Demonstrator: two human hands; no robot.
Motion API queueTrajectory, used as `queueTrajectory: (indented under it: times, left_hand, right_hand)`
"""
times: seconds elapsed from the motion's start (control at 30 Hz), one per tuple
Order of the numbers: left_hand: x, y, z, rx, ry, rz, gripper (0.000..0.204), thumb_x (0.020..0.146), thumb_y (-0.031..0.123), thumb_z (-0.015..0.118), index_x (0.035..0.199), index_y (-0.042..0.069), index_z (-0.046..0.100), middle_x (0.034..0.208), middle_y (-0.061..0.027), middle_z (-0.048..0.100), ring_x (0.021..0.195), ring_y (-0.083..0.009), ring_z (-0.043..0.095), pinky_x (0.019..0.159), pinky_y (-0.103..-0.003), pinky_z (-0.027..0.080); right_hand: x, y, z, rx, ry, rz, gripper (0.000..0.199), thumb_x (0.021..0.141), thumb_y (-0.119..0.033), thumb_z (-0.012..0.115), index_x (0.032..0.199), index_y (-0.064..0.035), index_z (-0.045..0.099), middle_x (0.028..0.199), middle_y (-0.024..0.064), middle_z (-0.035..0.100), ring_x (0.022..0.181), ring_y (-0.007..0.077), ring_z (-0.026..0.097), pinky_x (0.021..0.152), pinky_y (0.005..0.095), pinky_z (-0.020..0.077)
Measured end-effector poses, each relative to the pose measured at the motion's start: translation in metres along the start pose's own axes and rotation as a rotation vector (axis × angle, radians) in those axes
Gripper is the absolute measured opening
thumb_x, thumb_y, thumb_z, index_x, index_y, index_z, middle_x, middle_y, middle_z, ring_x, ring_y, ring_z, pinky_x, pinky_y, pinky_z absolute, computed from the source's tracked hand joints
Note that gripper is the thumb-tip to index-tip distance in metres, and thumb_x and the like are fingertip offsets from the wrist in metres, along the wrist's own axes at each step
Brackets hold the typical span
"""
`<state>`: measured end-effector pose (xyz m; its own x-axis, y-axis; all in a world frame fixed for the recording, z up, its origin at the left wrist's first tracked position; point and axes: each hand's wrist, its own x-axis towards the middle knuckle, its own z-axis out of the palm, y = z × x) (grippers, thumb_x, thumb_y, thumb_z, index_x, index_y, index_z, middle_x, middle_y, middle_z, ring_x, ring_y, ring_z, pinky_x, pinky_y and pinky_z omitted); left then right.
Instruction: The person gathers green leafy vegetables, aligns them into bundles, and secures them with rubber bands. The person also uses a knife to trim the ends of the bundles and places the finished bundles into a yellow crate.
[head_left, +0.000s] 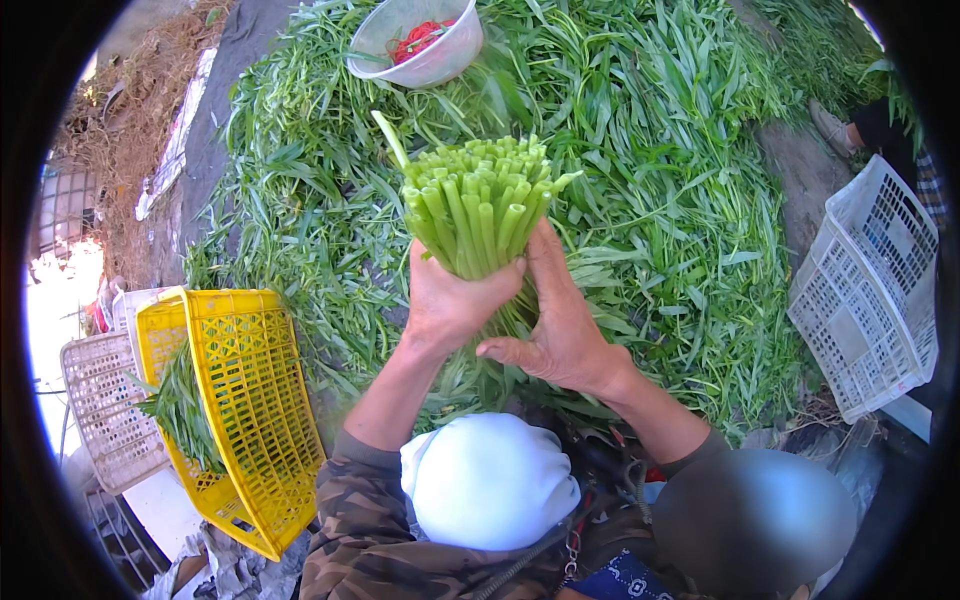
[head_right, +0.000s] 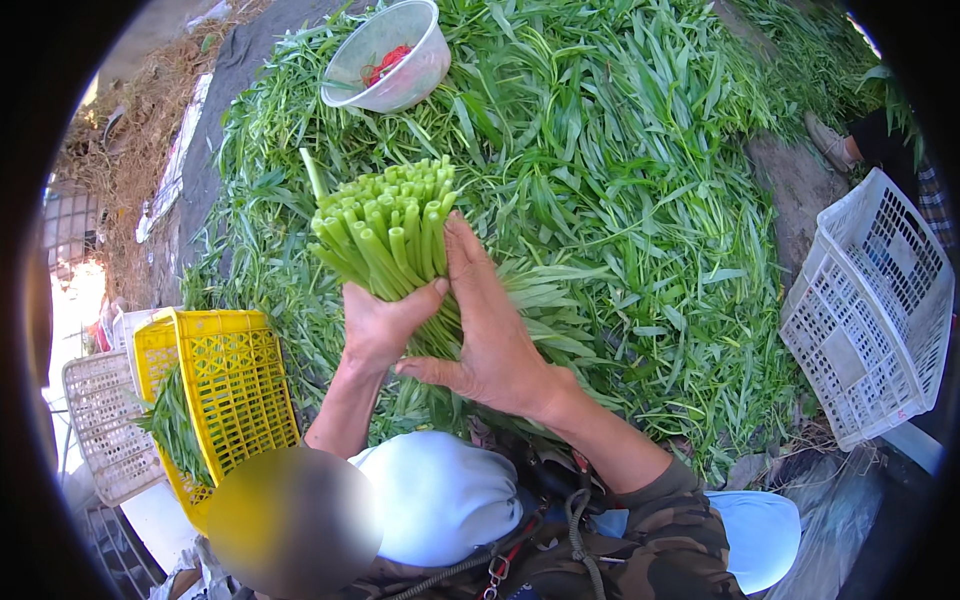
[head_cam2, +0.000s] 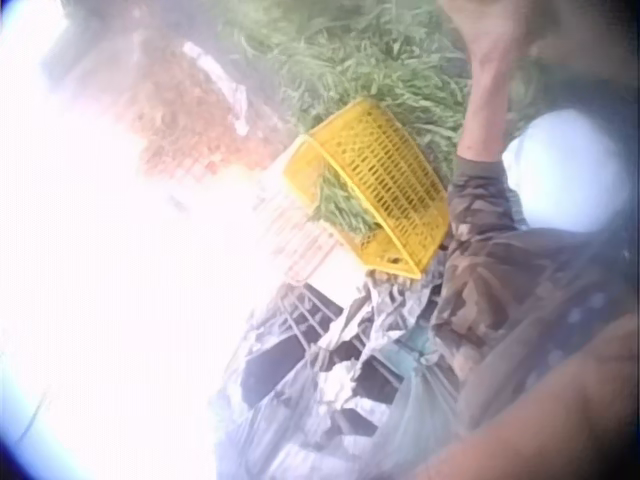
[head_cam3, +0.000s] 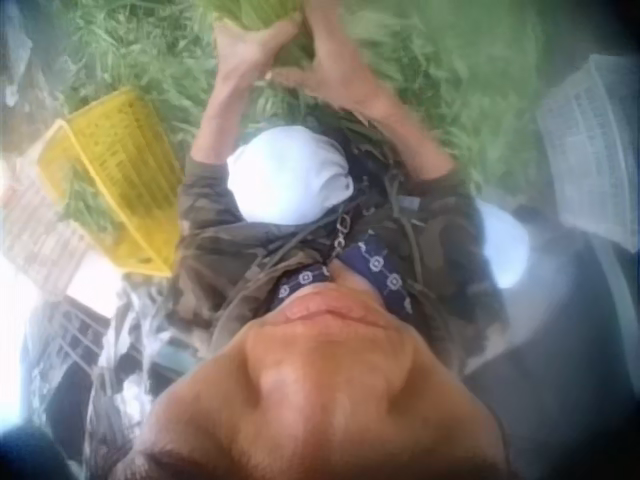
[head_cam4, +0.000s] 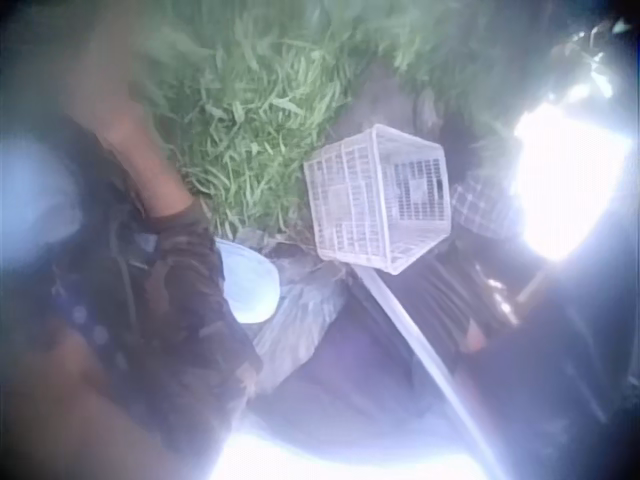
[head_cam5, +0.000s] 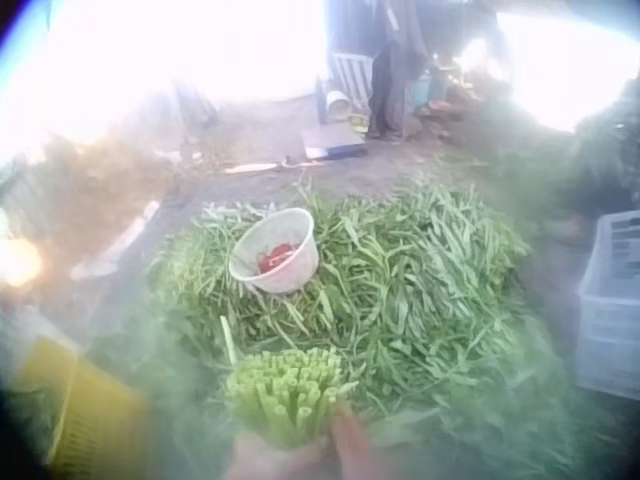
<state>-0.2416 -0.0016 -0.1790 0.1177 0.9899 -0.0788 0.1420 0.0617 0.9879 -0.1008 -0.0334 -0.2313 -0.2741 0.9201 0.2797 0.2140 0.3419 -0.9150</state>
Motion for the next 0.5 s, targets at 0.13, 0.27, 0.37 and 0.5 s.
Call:
queueTrajectory:
  times: [0.13,0.27,0.37,0.5]
  left_hand:
    - [0.001,-0.009,-0.011,0.009,-0.013,-0.046,0.031,0.070,0.005,0.077,0.099,-0.001,0.067,0.091,-0.0066,0.071,0.081,-0.0124,0.066,0.075,-0.028,0.054]
    - [0.005,-0.022,-0.011,-0.034,-0.037,-0.015,0.037,0.068,0.006,0.079,0.103,-0.002,0.066,0.092,-0.0075,0.070,0.082,-0.0151,0.066,0.077,-0.030,0.054]
    - [0.004,-0.023,-0.022,0.017,0.005,-0.141,0.037,0.070,0.006,0.078,0.103,-0.002,0.066,0.091,-0.0095,0.069,0.077,-0.0163,0.066,0.074,-0.031,0.056]
    - [0.009,-0.019,-0.052,-0.062,0.003,-0.204,0.033,0.072,0.006,0.077,0.101,-0.005,0.065,0.087,-0.0106,0.069,0.070,-0.0181,0.067,0.068,-0.032,0.058]
  right_hand:
    - [0.003,0.002,0.015,0.112,-0.022,0.011,0.121,0.079,-0.067,0.065,0.151,0.0048,0.000,0.156,0.0265,0.010,0.147,0.0382,0.012,0.119,0.0460,0.0143]
    - [0.000,0.014,0.039,0.115,-0.052,0.026,0.114,0.085,-0.062,0.061,0.151,0.0036,-0.004,0.156,0.0295,0.006,0.146,0.0431,0.009,0.119,0.0475,0.0153]
    - [0.002,0.017,0.050,0.129,-0.069,0.041,0.110,0.087,-0.061,0.060,0.151,0.0044,-0.002,0.153,0.0299,0.014,0.142,0.0421,0.019,0.117,0.0460,0.0210]
    - [0.004,0.006,0.054,0.423,-0.079,0.142,0.094,0.092,-0.053,0.058,0.152,0.0026,0.010,0.138,0.0262,0.046,0.123,0.0346,0.052,0.106,0.0413,0.0388]
